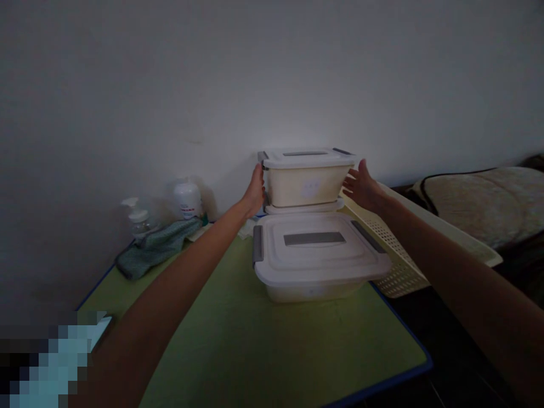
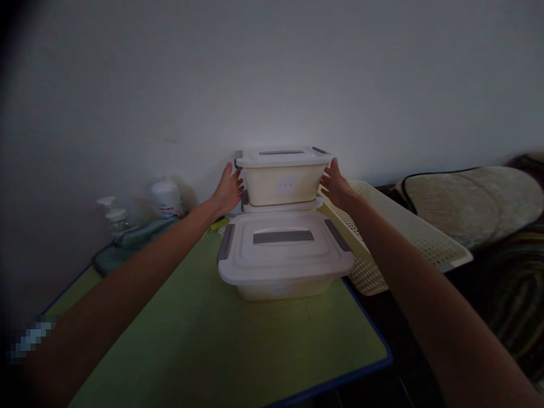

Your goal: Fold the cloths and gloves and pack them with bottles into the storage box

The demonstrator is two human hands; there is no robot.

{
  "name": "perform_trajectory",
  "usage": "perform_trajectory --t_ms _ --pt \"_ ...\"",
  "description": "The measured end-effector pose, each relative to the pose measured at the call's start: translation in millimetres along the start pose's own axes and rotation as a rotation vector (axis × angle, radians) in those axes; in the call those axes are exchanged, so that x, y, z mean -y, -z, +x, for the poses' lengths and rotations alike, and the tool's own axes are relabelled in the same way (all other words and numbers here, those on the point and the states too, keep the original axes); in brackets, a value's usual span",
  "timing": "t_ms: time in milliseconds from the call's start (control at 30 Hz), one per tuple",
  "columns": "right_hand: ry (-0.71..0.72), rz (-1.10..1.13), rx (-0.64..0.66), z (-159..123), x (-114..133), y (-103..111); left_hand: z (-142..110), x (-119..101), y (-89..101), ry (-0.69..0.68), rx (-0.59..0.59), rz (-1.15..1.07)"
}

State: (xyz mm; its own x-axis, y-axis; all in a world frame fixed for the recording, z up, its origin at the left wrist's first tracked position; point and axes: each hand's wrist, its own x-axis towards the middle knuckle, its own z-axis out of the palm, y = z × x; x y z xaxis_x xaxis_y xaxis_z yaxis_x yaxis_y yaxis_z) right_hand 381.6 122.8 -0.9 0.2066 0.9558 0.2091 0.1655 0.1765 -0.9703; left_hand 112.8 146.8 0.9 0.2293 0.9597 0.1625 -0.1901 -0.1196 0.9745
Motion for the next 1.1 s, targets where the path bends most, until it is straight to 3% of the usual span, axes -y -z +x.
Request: perform_trajectory --t_ms 100,233,333,533,767,1100 --pt "0.003 0.067 0.037 6.0 -0.4 -5.5 3.0 0.0 -8.5 0.090 0.044 -0.099" --pt "-0.047 0.117 0.028 9.2 -0.2 -7.0 4.9 -3.3 -16.5 0.107 -0.024 -0.130" --pt "-0.045 0.106 0.027 9.9 -0.5 -7.6 4.2 -6.1 -19.5 0.114 -0.011 -0.143" --pt "0.072 0.125 -0.001 1.2 15.4 -6.8 -1.8 -18.3 -23.6 0.007 0.037 -0.131" --pt "0.070 0.193 0.011 -50.8 53.3 -0.9 -34.4 -43.4 -22.5 -0.045 0.093 -0.096" --pt "0.032 0.262 -0.051 -123.1 62.7 4.2 -93.3 -51.0 -13.0 -0.029 0.163 -0.094"
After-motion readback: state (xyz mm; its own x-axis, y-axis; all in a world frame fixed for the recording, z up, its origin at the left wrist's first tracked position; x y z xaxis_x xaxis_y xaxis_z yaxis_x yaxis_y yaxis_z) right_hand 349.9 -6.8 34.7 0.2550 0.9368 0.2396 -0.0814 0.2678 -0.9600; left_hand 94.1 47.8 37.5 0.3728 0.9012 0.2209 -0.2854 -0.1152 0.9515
